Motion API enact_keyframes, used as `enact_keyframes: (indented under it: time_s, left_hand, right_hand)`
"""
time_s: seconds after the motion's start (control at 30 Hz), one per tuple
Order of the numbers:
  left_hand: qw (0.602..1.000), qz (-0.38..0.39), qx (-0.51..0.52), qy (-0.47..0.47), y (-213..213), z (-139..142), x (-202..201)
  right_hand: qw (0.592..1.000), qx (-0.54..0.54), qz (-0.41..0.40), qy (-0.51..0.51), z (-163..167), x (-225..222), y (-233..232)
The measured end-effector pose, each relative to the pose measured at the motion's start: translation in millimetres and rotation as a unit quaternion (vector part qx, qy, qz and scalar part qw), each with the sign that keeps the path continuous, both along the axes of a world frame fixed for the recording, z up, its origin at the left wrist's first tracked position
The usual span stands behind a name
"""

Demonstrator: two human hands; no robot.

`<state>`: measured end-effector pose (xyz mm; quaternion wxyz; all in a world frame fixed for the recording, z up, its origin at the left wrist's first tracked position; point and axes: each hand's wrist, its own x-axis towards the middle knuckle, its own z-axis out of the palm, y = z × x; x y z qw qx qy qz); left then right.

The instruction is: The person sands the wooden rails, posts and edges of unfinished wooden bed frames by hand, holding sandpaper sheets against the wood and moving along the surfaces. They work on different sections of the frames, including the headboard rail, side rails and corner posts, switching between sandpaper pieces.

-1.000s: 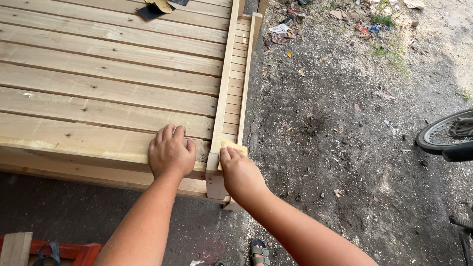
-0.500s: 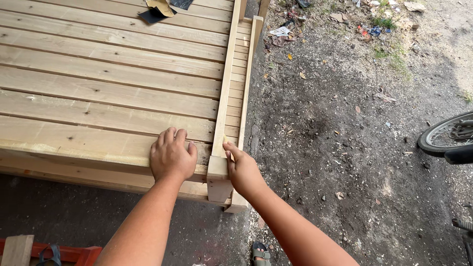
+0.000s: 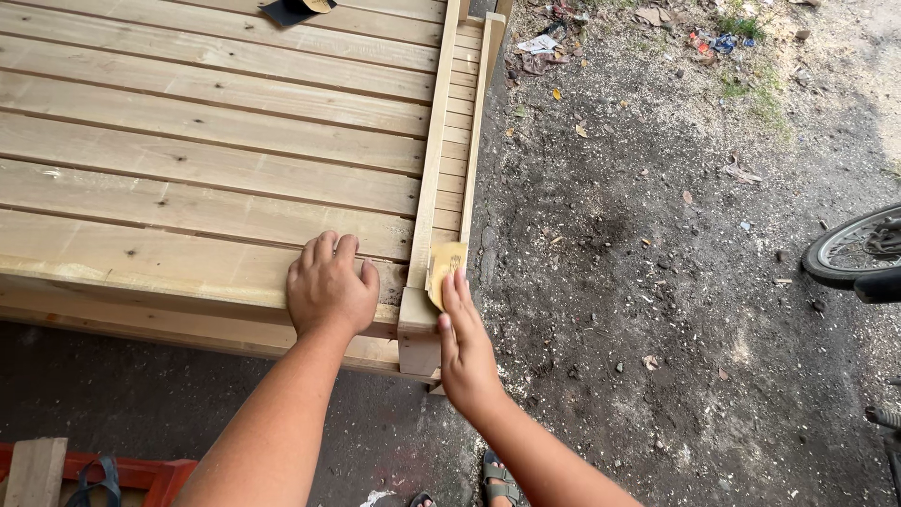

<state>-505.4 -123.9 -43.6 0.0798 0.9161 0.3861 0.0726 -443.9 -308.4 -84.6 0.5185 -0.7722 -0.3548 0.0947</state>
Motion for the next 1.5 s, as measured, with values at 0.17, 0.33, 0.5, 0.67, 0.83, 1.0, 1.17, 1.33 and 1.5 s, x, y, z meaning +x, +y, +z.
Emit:
enact_keyframes:
  time_s: [0.17,0.33,0.5,0.67,0.83,1.0,1.17,1.33,1.5]
  left_hand:
    - [1.000,-0.005,0.008,-0.010,0.0,-0.4,-2.4]
    - [1.000,-0.002,0.002,-0.009,0.7,-2.6,0.4]
    - [0.999,-0.001,-0.035,-0.014,1.3,3.5,-2.2]
    - [0.924,-0.256,0.035,-0.281,-24.5,14.5,-20.5]
    - [0.867,-0.418,-0.105,-0.250,-55.4,19.4,-21.7]
    - [0.871,-0.378,-0.135,-0.283,-61.5,13.7,-10.8]
    - [0.863,-0.371,-0.113,-0.324,-63.3,3.0,-9.0]
    - [0.865,-0.373,-0.107,-0.319,-64.8,-1.2,-8.6]
    - [0.867,-0.370,-0.104,-0.316,-65.7,-0.5,-8.8]
  right_hand:
    - [1.000,-0.004,-0.016,-0.019,4.3,0.3,1.7]
    - [1.000,-0.012,-0.011,0.004,29.5,-3.0,-4.2]
    - [1.000,-0.028,-0.002,-0.003,25.3,-17.3,-18.7]
    - [0.998,-0.041,0.011,-0.047,5.2,17.8,-0.4]
    - [0.979,-0.142,0.142,0.028,65.7,22.0,-47.7]
    - [0.939,-0.188,0.281,0.067,179.0,-14.2,-117.8]
    - [0.897,-0.082,0.413,0.138,168.3,-22.9,-139.7]
    - [0.891,-0.064,0.425,0.147,133.6,-29.2,-182.9]
    - [0.888,-0.061,0.429,0.153,176.4,-40.9,-196.0]
